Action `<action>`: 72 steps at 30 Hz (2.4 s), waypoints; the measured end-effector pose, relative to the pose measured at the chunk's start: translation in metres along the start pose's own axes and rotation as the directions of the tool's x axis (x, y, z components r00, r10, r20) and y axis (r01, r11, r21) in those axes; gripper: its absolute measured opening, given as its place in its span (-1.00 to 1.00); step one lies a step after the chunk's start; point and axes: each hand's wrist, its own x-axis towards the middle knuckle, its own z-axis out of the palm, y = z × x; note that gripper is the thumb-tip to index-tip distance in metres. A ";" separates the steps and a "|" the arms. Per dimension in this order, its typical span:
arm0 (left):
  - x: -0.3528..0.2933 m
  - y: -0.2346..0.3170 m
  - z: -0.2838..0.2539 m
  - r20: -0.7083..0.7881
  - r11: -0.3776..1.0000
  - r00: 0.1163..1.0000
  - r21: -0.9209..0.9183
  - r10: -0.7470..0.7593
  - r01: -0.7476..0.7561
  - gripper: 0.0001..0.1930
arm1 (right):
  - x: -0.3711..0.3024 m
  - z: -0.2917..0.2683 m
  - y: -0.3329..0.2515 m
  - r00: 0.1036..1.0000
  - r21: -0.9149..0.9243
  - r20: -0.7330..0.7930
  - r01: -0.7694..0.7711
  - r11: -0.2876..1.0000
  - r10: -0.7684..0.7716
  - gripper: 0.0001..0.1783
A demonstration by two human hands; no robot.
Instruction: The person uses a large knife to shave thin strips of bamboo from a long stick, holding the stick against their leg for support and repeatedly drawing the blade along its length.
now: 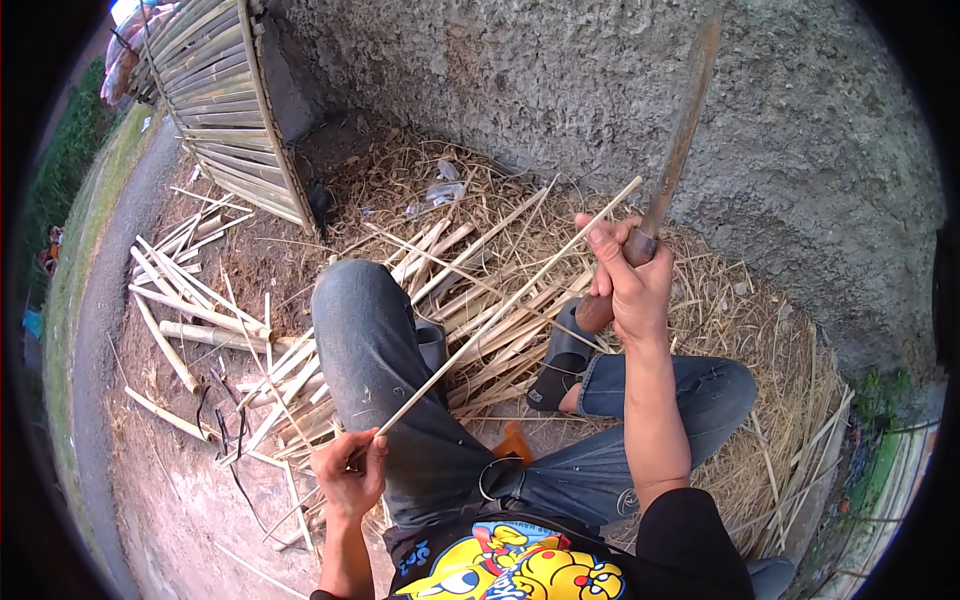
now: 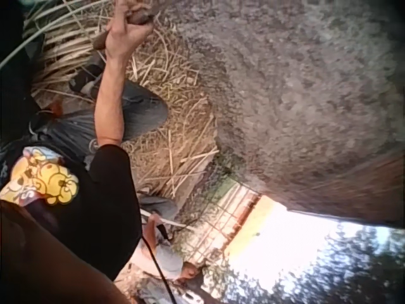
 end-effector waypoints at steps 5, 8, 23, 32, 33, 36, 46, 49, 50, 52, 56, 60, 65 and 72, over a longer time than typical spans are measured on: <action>-0.003 0.004 -0.012 0.110 0.995 0.992 0.087 -0.055 0.046 -0.87 | -0.003 0.006 0.009 0.999 0.031 0.017 0.043 0.999 -0.044 -0.67; 0.003 0.016 -0.011 0.270 0.983 0.961 -0.156 -0.053 0.098 -0.81 | -0.011 0.015 0.004 0.997 0.046 0.067 -0.044 0.998 0.040 -0.66; 0.028 0.045 0.032 0.372 0.580 0.867 -0.644 -0.333 0.499 -0.72 | -0.080 0.063 0.021 0.735 -0.585 0.639 0.274 0.764 0.225 -0.38; 0.011 0.031 0.036 0.191 0.812 0.941 -0.476 -0.279 0.338 -0.84 | -0.091 0.063 0.047 0.616 -0.624 0.763 0.625 0.469 0.194 -0.32; 0.008 0.034 0.036 0.178 0.770 0.922 -0.509 -0.345 0.386 -0.83 | -0.089 0.066 0.051 0.605 -0.619 0.770 0.629 0.472 0.204 -0.32; 0.005 0.025 0.035 0.145 0.738 0.907 -0.539 -0.394 0.407 -0.80 | -0.094 0.078 0.062 0.607 -0.620 0.772 0.658 0.427 0.187 -0.30; -0.010 0.020 0.017 0.123 0.749 0.885 -0.487 -0.450 0.448 -0.80 | -0.050 0.110 0.068 0.742 -0.709 0.635 0.449 0.544 0.215 -0.38; -0.006 0.018 0.021 0.115 0.765 0.895 -0.479 -0.431 0.430 -0.80 | -0.057 0.110 0.066 0.636 -0.597 0.752 0.545 0.588 0.174 -0.37; -0.005 0.017 0.023 0.100 0.744 0.891 -0.513 -0.443 0.428 -0.80 | -0.072 0.107 0.070 0.535 -0.520 0.833 0.665 0.536 0.144 -0.35; -0.007 0.016 0.024 0.089 0.718 0.884 -0.549 -0.459 0.428 -0.81 | -0.089 0.106 0.071 0.412 -0.405 0.907 0.804 0.436 0.084 -0.34; -0.007 0.020 0.016 0.112 0.730 0.881 -0.517 -0.460 0.447 -0.80 | -0.057 0.107 0.078 0.631 -0.607 0.758 0.593 0.529 0.163 -0.30; 0.012 0.013 0.015 0.111 0.758 0.900 -0.503 -0.421 0.416 -0.81 | -0.078 0.114 0.079 0.553 -0.535 0.820 0.649 0.541 0.148 -0.30; 0.005 0.014 0.010 0.049 0.791 0.914 -0.484 -0.402 0.374 -0.82 | -0.065 0.121 0.071 0.522 -0.507 0.849 0.755 0.415 0.088 -0.32; 0.005 0.006 0.011 0.013 0.858 0.934 -0.390 -0.356 0.333 -0.82 | -0.087 0.120 0.065 0.444 -0.454 0.886 0.772 0.445 0.134 -0.31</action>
